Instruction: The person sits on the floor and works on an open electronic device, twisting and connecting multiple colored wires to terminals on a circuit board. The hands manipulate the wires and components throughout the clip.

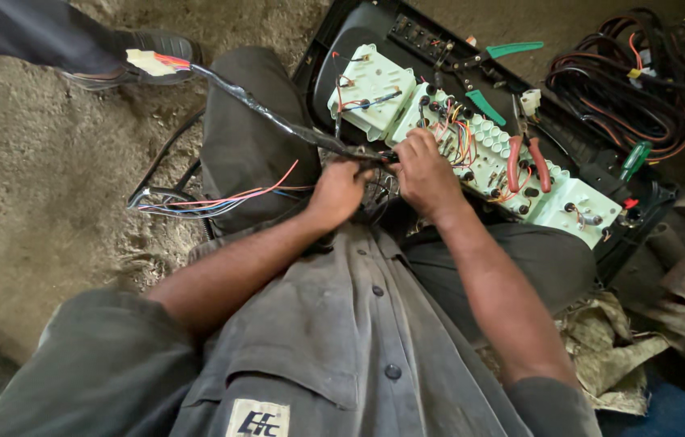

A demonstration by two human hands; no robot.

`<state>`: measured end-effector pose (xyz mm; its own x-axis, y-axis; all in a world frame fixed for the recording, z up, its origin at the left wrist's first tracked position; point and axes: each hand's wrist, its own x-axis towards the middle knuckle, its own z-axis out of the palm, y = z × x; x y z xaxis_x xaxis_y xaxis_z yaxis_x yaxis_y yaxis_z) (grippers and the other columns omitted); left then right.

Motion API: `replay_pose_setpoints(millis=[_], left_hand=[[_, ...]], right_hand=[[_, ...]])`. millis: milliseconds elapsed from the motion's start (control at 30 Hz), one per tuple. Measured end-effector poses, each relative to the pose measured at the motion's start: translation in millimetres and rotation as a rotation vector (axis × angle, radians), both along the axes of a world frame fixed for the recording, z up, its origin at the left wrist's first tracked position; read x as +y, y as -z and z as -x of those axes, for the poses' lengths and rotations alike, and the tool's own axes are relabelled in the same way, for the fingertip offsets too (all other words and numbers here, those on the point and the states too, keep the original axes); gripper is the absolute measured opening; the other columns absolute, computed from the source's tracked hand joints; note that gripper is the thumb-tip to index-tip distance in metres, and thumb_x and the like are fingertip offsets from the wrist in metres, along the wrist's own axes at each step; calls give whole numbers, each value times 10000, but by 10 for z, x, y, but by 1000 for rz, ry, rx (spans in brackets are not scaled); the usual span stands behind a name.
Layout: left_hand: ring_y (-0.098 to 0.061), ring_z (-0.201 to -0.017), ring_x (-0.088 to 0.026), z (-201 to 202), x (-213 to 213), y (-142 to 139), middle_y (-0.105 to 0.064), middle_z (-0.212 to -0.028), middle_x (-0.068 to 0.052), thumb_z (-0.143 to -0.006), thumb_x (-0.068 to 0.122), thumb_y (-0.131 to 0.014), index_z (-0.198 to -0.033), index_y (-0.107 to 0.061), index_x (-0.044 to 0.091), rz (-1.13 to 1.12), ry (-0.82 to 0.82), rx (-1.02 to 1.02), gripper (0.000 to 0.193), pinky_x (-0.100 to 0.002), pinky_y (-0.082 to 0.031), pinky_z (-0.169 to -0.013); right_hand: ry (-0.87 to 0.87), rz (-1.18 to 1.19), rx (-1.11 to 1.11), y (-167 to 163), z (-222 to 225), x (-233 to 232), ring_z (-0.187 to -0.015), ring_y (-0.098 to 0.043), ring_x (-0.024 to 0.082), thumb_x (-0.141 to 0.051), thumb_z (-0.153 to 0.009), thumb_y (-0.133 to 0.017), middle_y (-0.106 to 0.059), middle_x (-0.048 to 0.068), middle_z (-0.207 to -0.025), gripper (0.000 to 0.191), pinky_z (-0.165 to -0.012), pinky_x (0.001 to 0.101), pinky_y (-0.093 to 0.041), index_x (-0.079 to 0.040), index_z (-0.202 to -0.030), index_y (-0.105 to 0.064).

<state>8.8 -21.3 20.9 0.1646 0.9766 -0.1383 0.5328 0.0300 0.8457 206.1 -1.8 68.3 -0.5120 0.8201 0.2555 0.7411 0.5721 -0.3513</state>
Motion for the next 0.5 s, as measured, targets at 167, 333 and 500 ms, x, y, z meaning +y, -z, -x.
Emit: replay_pose_setpoints(millis=[167,333,500], left_hand=[[-619,-969,-429,-10,-251,-313,-640,-1030,-278,-907,236,-711,-1017,-735,26,2,83,50,238,-498,-499,-862],[-707,-775,-386,-100,-133,-769,-691,-903,-193,-870,222,-675,-1120,-678,62,111,5,-156,297,-473,-553,-749],[-673,-743,-413,-122,222,-972,-697,-789,-164,-921,222,-666,-1064,-685,46,189,-59,-162,228,-547,-542,-669]], right_hand=[[118,26,5,92,66,-81,-1294,-537,360,-42,-852,-706,-633,132,-1156,325,-925,453,-560,-50,-1171,-646],[134,-34,-26,156,62,-136,-1415,-478,357,-41,-908,-689,-581,162,-1419,268,-1021,454,-548,-64,-1169,-634],[241,-120,136,128,188,-365,-1456,-402,445,22,-875,-699,-355,267,-1586,476,-1150,482,-465,-20,-1327,-556]])
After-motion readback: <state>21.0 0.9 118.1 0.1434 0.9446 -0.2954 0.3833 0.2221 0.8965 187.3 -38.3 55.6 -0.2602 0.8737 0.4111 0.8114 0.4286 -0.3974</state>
